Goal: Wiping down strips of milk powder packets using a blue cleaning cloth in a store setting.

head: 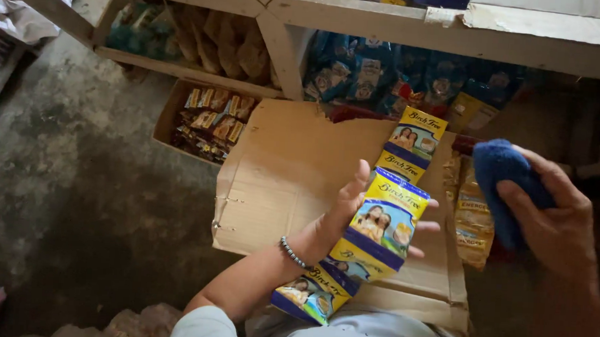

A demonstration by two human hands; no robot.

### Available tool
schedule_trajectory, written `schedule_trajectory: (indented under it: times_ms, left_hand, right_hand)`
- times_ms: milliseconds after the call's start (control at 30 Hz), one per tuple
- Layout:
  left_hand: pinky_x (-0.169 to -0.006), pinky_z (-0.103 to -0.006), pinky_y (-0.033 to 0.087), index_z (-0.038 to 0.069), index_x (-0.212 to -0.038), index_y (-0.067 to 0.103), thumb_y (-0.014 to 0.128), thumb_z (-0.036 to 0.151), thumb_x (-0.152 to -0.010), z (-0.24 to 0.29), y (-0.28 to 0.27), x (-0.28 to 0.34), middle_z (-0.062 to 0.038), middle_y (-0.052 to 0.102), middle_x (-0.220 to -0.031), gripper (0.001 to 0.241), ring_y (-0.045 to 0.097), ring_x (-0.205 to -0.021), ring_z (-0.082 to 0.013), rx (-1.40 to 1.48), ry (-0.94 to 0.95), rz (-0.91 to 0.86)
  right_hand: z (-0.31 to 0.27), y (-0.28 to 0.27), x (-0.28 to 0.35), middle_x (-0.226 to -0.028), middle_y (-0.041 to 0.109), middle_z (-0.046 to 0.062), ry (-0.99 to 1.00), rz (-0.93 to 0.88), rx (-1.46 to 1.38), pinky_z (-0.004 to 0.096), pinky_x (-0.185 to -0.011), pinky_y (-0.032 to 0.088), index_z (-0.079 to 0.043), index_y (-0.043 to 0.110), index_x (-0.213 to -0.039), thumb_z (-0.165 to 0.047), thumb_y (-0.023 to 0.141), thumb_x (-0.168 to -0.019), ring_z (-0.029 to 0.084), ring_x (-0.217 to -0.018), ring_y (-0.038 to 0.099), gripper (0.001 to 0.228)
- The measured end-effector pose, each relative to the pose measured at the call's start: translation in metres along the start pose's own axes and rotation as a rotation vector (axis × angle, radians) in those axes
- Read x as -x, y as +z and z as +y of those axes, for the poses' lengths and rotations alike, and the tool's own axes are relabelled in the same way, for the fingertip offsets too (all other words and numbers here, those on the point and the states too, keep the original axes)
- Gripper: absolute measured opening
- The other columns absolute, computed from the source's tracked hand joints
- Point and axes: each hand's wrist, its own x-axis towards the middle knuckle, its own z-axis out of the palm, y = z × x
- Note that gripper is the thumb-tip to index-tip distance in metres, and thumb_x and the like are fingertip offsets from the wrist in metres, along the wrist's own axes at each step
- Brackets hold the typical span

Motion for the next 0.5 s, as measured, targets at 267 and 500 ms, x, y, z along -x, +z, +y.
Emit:
schedule_trajectory:
  times_ms: [267, 500]
  left_hand:
    - [-0.106, -0.0308, 0.054, 0.003, -0.149, 0.050, 0.028, 0.058, -0.115, 0.013, -0.087, -0.006, -0.014, 0.060, -0.139, 0.069, 0.064, -0.117, -0.0192, -0.377, 0.312, 0.121]
    - [-0.044, -0.0081, 0.049, 0.002, -0.131, 0.060, 0.046, 0.093, -0.087, 0.015, -0.093, 0.006, -0.014, 0.069, -0.113, 0.101, 0.069, -0.074, -0.0088, -0.027, -0.030, 0.461]
  right_hand:
    - [-0.005, 0.121, -0.003, -0.118, 0.071, 0.009, -0.800, 0.124, 0.214, 0.047, -0.088, 0.052, -0.016, 0.074, -0.124, -0.040, 0.082, -0.082, 0.032, -0.100, 0.068, 0.049]
    - [-0.009, 0.153, 0.040, -0.117, 0.068, 0.007, -0.953, -0.013, 0.232, 0.042, -0.073, 0.045, -0.024, 0.072, -0.127, -0.043, 0.067, -0.091, 0.031, -0.094, 0.063, 0.041]
